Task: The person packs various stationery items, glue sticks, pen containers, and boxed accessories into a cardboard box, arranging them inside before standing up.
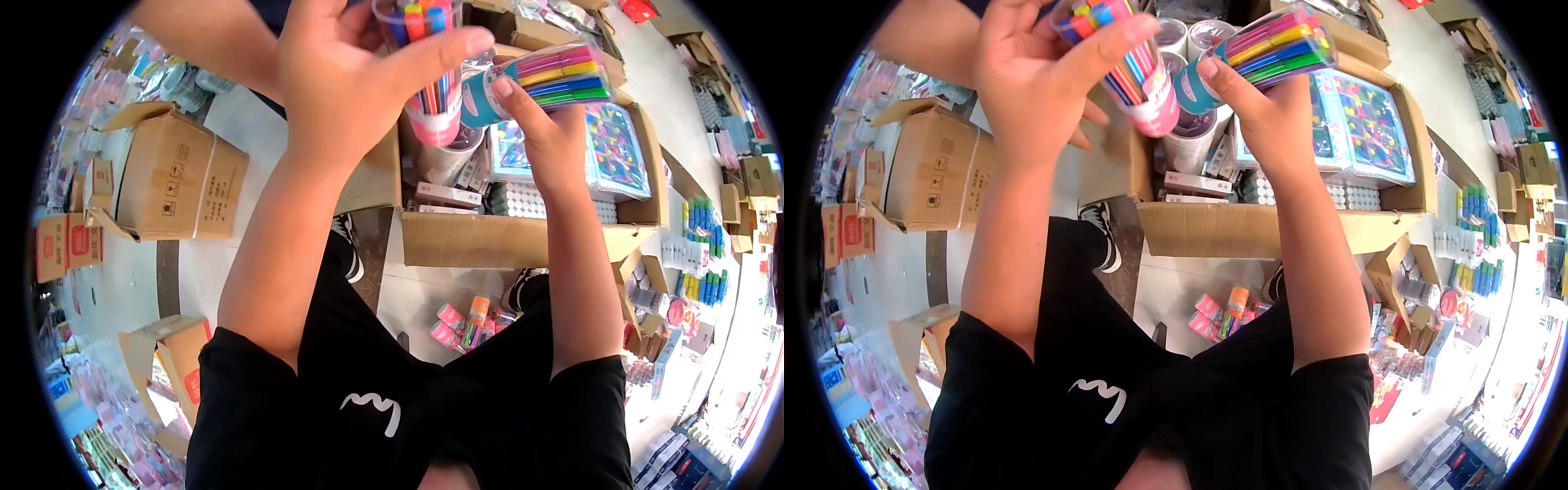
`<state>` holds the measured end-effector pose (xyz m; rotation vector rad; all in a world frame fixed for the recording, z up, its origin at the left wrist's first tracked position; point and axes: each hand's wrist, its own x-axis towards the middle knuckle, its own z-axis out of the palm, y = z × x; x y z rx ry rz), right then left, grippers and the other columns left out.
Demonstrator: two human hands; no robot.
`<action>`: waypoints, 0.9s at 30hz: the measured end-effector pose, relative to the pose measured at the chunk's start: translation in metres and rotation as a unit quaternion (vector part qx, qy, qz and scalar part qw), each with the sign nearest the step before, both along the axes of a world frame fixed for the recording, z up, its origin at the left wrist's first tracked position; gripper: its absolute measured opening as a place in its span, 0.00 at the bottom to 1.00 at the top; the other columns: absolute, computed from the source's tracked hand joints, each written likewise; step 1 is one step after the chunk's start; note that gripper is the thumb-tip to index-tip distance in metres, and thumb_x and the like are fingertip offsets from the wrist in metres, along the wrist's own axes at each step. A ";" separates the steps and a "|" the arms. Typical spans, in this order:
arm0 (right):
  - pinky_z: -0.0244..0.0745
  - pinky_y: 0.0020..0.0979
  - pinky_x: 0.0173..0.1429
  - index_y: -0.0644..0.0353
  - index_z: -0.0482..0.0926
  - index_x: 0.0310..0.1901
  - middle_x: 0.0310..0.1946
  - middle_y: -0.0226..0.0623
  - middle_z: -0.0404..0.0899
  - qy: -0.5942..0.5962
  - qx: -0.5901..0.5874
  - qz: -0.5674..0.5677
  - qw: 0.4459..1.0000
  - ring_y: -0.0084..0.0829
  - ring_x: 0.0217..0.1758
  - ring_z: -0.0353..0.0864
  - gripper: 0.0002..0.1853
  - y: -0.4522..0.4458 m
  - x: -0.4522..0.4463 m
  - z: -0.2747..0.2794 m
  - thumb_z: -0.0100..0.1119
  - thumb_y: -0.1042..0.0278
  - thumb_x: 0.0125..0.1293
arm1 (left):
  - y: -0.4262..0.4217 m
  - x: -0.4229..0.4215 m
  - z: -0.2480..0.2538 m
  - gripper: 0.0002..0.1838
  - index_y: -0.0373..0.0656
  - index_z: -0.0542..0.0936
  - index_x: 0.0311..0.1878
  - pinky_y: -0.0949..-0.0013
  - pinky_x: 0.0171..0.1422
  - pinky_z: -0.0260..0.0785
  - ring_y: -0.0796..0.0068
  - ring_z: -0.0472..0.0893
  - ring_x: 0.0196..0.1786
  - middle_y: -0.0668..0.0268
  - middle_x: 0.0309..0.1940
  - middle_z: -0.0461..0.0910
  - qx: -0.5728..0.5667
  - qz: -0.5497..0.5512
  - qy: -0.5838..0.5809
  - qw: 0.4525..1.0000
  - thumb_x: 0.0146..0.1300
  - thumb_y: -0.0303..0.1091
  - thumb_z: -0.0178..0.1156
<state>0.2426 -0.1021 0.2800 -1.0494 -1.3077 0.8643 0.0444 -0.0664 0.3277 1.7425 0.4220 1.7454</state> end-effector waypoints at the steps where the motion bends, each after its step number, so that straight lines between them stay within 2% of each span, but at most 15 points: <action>1: 0.79 0.30 0.51 0.65 0.81 0.47 0.38 0.33 0.86 0.005 -0.018 0.005 1.000 0.23 0.44 0.83 0.19 0.004 -0.003 -0.009 0.79 0.64 0.62 | 0.005 0.003 -0.005 0.30 0.34 0.71 0.59 0.72 0.57 0.79 0.78 0.82 0.51 0.58 0.52 0.79 -0.010 0.003 0.003 1.000 0.56 0.15 0.75; 2: 0.79 0.30 0.50 0.64 0.80 0.47 0.38 0.33 0.85 0.010 -0.034 0.009 0.999 0.22 0.43 0.83 0.20 0.008 -0.006 -0.019 0.80 0.64 0.61 | 0.009 0.007 -0.009 0.29 0.34 0.72 0.59 0.73 0.55 0.79 0.79 0.82 0.50 0.60 0.50 0.79 -0.022 -0.021 -0.013 0.999 0.56 0.15 0.74; 4: 0.81 0.34 0.51 0.66 0.71 0.57 0.43 0.37 0.85 -0.056 0.000 -0.030 0.998 0.29 0.44 0.85 0.34 0.020 -0.014 -0.042 0.83 0.61 0.57 | 0.025 0.011 -0.015 0.28 0.34 0.72 0.59 0.74 0.54 0.78 0.80 0.82 0.49 0.62 0.48 0.79 -0.033 -0.041 -0.030 0.998 0.57 0.15 0.74; 6: 0.81 0.36 0.53 0.67 0.68 0.60 0.46 0.44 0.84 -0.149 0.008 -0.080 0.986 0.38 0.47 0.87 0.39 0.020 -0.014 -0.051 0.84 0.57 0.55 | 0.042 0.013 -0.020 0.26 0.35 0.73 0.58 0.76 0.50 0.77 0.81 0.80 0.46 0.64 0.46 0.78 0.049 -0.009 0.000 0.999 0.58 0.15 0.73; 8: 0.81 0.39 0.54 0.67 0.69 0.60 0.47 0.46 0.84 -0.200 -0.035 -0.072 0.977 0.42 0.48 0.86 0.41 0.016 -0.014 -0.052 0.84 0.56 0.53 | 0.054 0.014 -0.023 0.24 0.36 0.74 0.57 0.77 0.48 0.75 0.82 0.79 0.44 0.66 0.45 0.77 0.098 0.022 0.010 0.995 0.59 0.15 0.72; 9: 0.80 0.41 0.54 0.66 0.69 0.60 0.47 0.49 0.83 -0.251 -0.079 -0.065 0.962 0.47 0.49 0.86 0.42 0.018 -0.014 -0.057 0.85 0.55 0.52 | 0.059 0.012 -0.030 0.23 0.36 0.75 0.56 0.77 0.49 0.74 0.82 0.78 0.45 0.65 0.46 0.76 0.018 -0.003 -0.008 1.000 0.59 0.16 0.72; 10: 0.80 0.41 0.54 0.66 0.69 0.60 0.47 0.49 0.83 -0.254 -0.082 -0.061 0.962 0.47 0.49 0.86 0.42 0.020 -0.015 -0.066 0.85 0.55 0.52 | 0.066 0.010 -0.032 0.22 0.37 0.76 0.55 0.76 0.50 0.73 0.81 0.78 0.45 0.65 0.46 0.76 0.067 0.050 0.027 0.996 0.59 0.18 0.73; 12: 0.79 0.45 0.54 0.66 0.68 0.61 0.45 0.49 0.83 -0.357 0.127 -0.062 0.923 0.52 0.49 0.83 0.44 0.023 -0.020 -0.087 0.86 0.54 0.49 | 0.074 0.008 -0.036 0.21 0.37 0.77 0.54 0.75 0.50 0.73 0.79 0.78 0.46 0.64 0.46 0.76 0.114 0.106 0.056 0.986 0.59 0.19 0.73; 13: 0.76 0.47 0.54 0.66 0.68 0.62 0.48 0.51 0.81 -0.401 0.119 -0.095 0.904 0.52 0.52 0.81 0.45 0.019 -0.023 -0.085 0.86 0.56 0.48 | 0.074 0.008 -0.039 0.20 0.37 0.78 0.52 0.73 0.51 0.72 0.77 0.78 0.46 0.64 0.46 0.76 0.093 0.112 0.074 0.987 0.58 0.21 0.74; 15: 0.76 0.46 0.56 0.66 0.68 0.62 0.50 0.51 0.80 -0.337 0.070 -0.063 0.937 0.52 0.54 0.80 0.45 0.025 -0.019 -0.086 0.86 0.56 0.49 | 0.075 0.005 -0.042 0.19 0.38 0.80 0.51 0.70 0.51 0.72 0.71 0.80 0.45 0.60 0.48 0.77 0.130 0.179 0.138 0.965 0.56 0.23 0.74; 19: 0.76 0.44 0.63 0.66 0.66 0.66 0.58 0.53 0.76 -0.168 0.001 -0.007 0.986 0.53 0.58 0.79 0.46 0.021 -0.017 -0.079 0.85 0.58 0.51 | 0.082 0.001 -0.052 0.18 0.37 0.80 0.49 0.70 0.52 0.73 0.69 0.80 0.45 0.59 0.49 0.77 0.098 0.176 0.143 0.969 0.57 0.23 0.74; 20: 0.76 0.44 0.63 0.66 0.66 0.66 0.58 0.53 0.76 -0.169 0.001 -0.007 0.986 0.53 0.58 0.79 0.46 0.019 -0.017 -0.075 0.85 0.58 0.51 | 0.085 0.001 -0.054 0.17 0.37 0.80 0.49 0.69 0.52 0.73 0.69 0.80 0.44 0.59 0.49 0.77 0.111 0.183 0.125 0.969 0.57 0.23 0.74; 22: 0.75 0.44 0.67 0.63 0.66 0.69 0.59 0.52 0.77 -0.249 0.133 -0.042 0.959 0.53 0.60 0.79 0.46 0.017 -0.017 -0.067 0.84 0.59 0.53 | 0.087 0.001 -0.057 0.17 0.37 0.81 0.48 0.68 0.51 0.73 0.69 0.80 0.44 0.59 0.49 0.77 0.125 0.190 0.106 0.968 0.57 0.23 0.74; 25: 0.76 0.44 0.64 0.57 0.67 0.72 0.60 0.48 0.78 -0.294 0.109 -0.061 0.948 0.50 0.59 0.80 0.45 0.011 -0.018 -0.082 0.83 0.62 0.54 | 0.083 0.001 -0.056 0.16 0.38 0.81 0.48 0.68 0.52 0.74 0.69 0.80 0.44 0.59 0.50 0.78 0.120 0.228 0.118 0.959 0.57 0.23 0.74; 27: 0.75 0.44 0.62 0.55 0.69 0.71 0.59 0.45 0.79 -0.336 0.151 -0.056 0.928 0.48 0.58 0.80 0.44 0.012 -0.015 -0.089 0.82 0.62 0.53 | 0.078 0.004 -0.053 0.16 0.38 0.81 0.47 0.67 0.53 0.74 0.66 0.81 0.45 0.58 0.51 0.78 0.021 0.146 0.120 0.982 0.57 0.25 0.74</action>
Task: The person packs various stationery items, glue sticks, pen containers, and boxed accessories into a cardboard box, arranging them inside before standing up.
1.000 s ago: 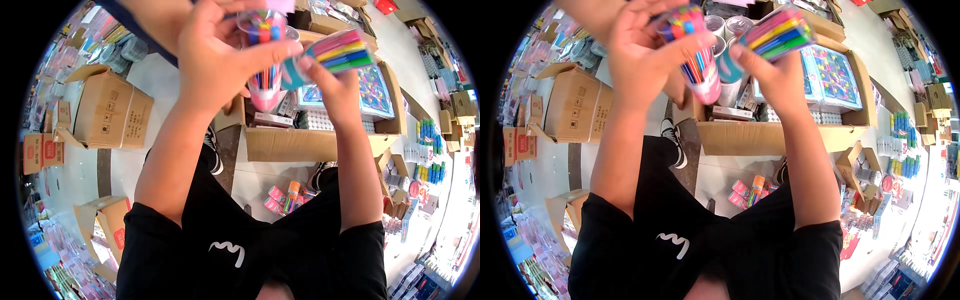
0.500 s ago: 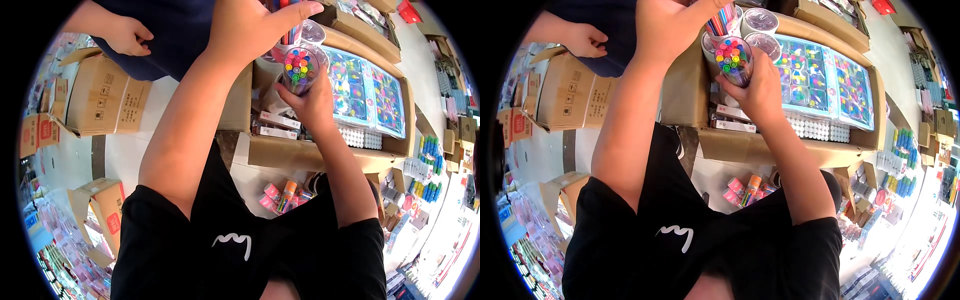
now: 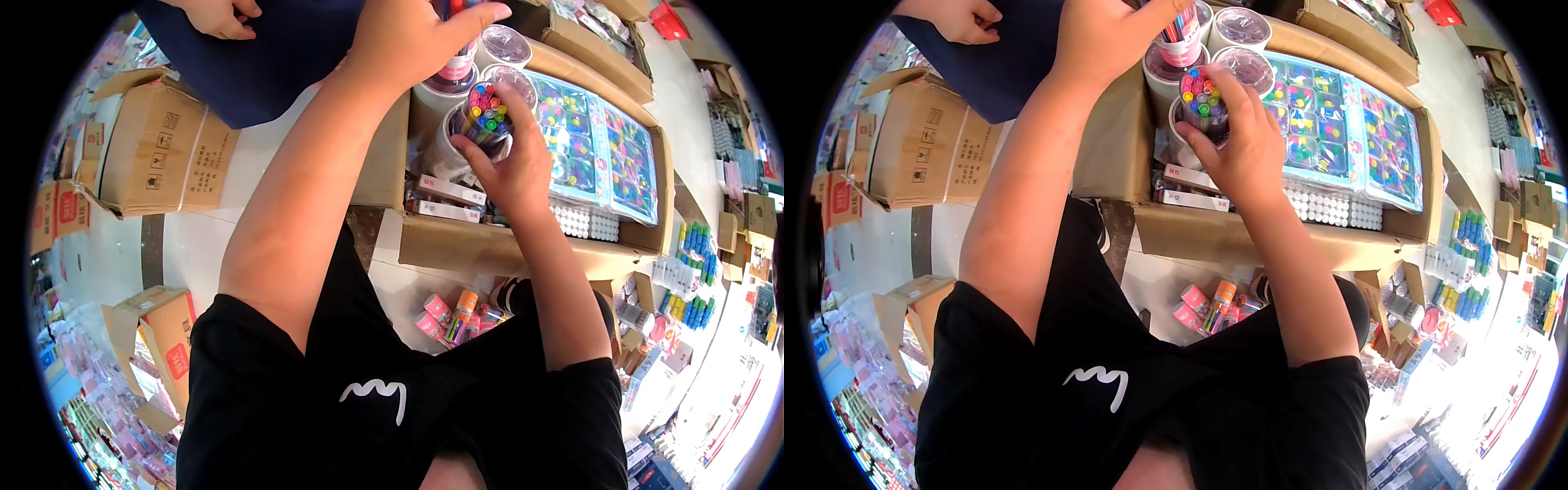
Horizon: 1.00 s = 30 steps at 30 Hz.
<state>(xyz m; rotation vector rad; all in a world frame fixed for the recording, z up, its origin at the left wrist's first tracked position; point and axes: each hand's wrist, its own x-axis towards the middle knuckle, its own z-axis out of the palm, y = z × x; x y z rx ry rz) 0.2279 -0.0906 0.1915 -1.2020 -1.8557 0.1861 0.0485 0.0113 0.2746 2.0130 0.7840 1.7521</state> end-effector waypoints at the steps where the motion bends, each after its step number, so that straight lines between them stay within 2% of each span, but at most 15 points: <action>1: 0.75 0.43 0.60 0.53 0.71 0.70 0.58 0.42 0.79 -0.045 0.040 0.012 0.998 0.47 0.57 0.80 0.43 0.002 -0.001 0.002 0.82 0.62 0.53 | 0.002 0.000 0.000 0.16 0.38 0.81 0.47 0.67 0.53 0.74 0.66 0.81 0.45 0.58 0.51 0.78 0.001 0.000 -0.001 1.000 0.57 0.25 0.74; 3: 0.73 0.43 0.57 0.51 0.75 0.68 0.57 0.41 0.80 -0.068 0.066 0.017 0.995 0.45 0.55 0.81 0.38 0.005 0.005 0.010 0.80 0.60 0.54 | 0.006 -0.002 0.001 0.17 0.38 0.81 0.46 0.66 0.54 0.74 0.63 0.81 0.47 0.57 0.49 0.78 0.147 0.057 0.072 0.985 0.56 0.27 0.75; 5: 0.73 0.44 0.58 0.51 0.78 0.65 0.56 0.39 0.79 -0.144 0.061 -0.012 0.988 0.45 0.55 0.80 0.33 0.004 0.009 0.020 0.78 0.58 0.57 | 0.006 -0.005 0.003 0.17 0.38 0.81 0.46 0.65 0.54 0.74 0.62 0.81 0.47 0.57 0.48 0.78 0.147 0.049 0.075 0.985 0.55 0.27 0.75; 7: 0.73 0.44 0.59 0.53 0.78 0.63 0.55 0.40 0.81 -0.152 0.067 -0.014 0.986 0.45 0.55 0.81 0.31 0.003 0.009 0.020 0.76 0.58 0.59 | 0.004 -0.009 0.005 0.17 0.38 0.80 0.46 0.65 0.54 0.74 0.61 0.81 0.47 0.57 0.47 0.79 0.147 0.038 0.078 0.985 0.55 0.28 0.76; 9: 0.75 0.44 0.57 0.55 0.79 0.61 0.51 0.43 0.83 -0.059 0.018 0.039 0.997 0.46 0.52 0.83 0.29 0.003 0.011 0.012 0.77 0.61 0.58 | 0.001 -0.013 0.006 0.17 0.38 0.80 0.46 0.65 0.53 0.74 0.62 0.81 0.47 0.58 0.46 0.79 0.099 0.021 0.083 0.991 0.55 0.27 0.75; 15: 0.81 0.41 0.52 0.60 0.78 0.57 0.46 0.47 0.86 0.042 -0.082 0.095 0.991 0.49 0.46 0.85 0.27 -0.005 0.021 0.022 0.75 0.72 0.54 | -0.001 -0.014 0.009 0.16 0.38 0.80 0.46 0.68 0.52 0.73 0.67 0.81 0.45 0.59 0.46 0.80 0.074 -0.012 0.085 0.994 0.56 0.26 0.74; 16: 0.78 0.43 0.60 0.59 0.80 0.52 0.54 0.46 0.84 0.030 -0.081 0.090 0.992 0.47 0.53 0.83 0.19 -0.007 0.019 0.028 0.70 0.72 0.58 | 0.000 -0.014 0.008 0.16 0.37 0.81 0.47 0.69 0.52 0.73 0.67 0.81 0.45 0.59 0.46 0.80 0.075 -0.009 0.085 0.994 0.57 0.26 0.74; 17: 0.78 0.43 0.60 0.59 0.80 0.52 0.54 0.46 0.84 0.029 -0.083 0.092 0.992 0.47 0.53 0.83 0.19 -0.007 0.020 0.026 0.70 0.72 0.58 | 0.001 -0.014 0.007 0.16 0.37 0.81 0.47 0.69 0.52 0.73 0.67 0.81 0.45 0.59 0.46 0.80 0.073 -0.007 0.084 0.994 0.57 0.26 0.74; 19: 0.73 0.46 0.67 0.56 0.83 0.46 0.63 0.43 0.79 -0.217 -0.044 0.063 0.973 0.47 0.60 0.77 0.11 -0.007 0.023 0.019 0.65 0.68 0.63 | 0.004 -0.013 0.006 0.15 0.37 0.81 0.47 0.69 0.52 0.73 0.68 0.81 0.46 0.60 0.46 0.80 0.074 -0.028 0.067 0.995 0.57 0.26 0.73; 20: 0.69 0.48 0.70 0.55 0.85 0.42 0.67 0.40 0.74 -0.208 -0.081 0.065 0.973 0.47 0.65 0.73 0.07 -0.008 0.021 0.015 0.63 0.64 0.66 | 0.004 -0.014 0.005 0.15 0.37 0.81 0.47 0.69 0.52 0.73 0.68 0.81 0.46 0.60 0.46 0.80 0.074 -0.028 0.066 0.995 0.57 0.26 0.73; 23: 0.70 0.48 0.69 0.55 0.85 0.46 0.65 0.43 0.76 -0.171 -0.059 0.074 0.981 0.49 0.63 0.74 0.11 -0.009 0.021 0.013 0.66 0.61 0.66 | -0.004 -0.014 0.015 0.16 0.38 0.80 0.48 0.69 0.52 0.73 0.69 0.81 0.46 0.60 0.46 0.80 0.087 -0.007 0.087 0.992 0.58 0.26 0.73; 25: 0.70 0.48 0.68 0.56 0.85 0.47 0.64 0.44 0.76 -0.159 -0.076 0.075 0.981 0.50 0.62 0.74 0.13 -0.009 0.022 0.013 0.67 0.60 0.66 | -0.014 -0.017 0.024 0.18 0.39 0.79 0.50 0.69 0.53 0.73 0.68 0.81 0.46 0.60 0.46 0.80 -0.070 -0.023 0.111 0.991 0.58 0.27 0.73; 26: 0.71 0.47 0.67 0.56 0.84 0.49 0.63 0.45 0.76 -0.147 -0.091 0.076 0.982 0.50 0.62 0.74 0.15 -0.009 0.022 0.013 0.68 0.58 0.66 | -0.011 -0.017 0.020 0.18 0.39 0.79 0.50 0.69 0.53 0.73 0.68 0.81 0.46 0.60 0.46 0.80 -0.070 -0.023 0.111 0.991 0.58 0.27 0.73; 28: 0.72 0.46 0.66 0.57 0.84 0.50 0.62 0.45 0.76 -0.142 -0.089 0.075 0.983 0.51 0.61 0.75 0.16 -0.008 0.023 0.011 0.69 0.58 0.66 | -0.003 -0.019 0.013 0.19 0.40 0.79 0.52 0.68 0.55 0.73 0.68 0.81 0.47 0.61 0.44 0.80 0.023 -0.030 0.117 0.992 0.58 0.27 0.72; 30: 0.73 0.45 0.65 0.58 0.83 0.51 0.61 0.46 0.76 -0.136 -0.087 0.074 0.984 0.51 0.60 0.75 0.17 -0.007 0.024 0.009 0.69 0.58 0.65 | 0.001 -0.024 0.013 0.19 0.40 0.78 0.52 0.68 0.55 0.73 0.68 0.82 0.47 0.60 0.44 0.81 0.039 -0.037 0.136 0.989 0.58 0.27 0.72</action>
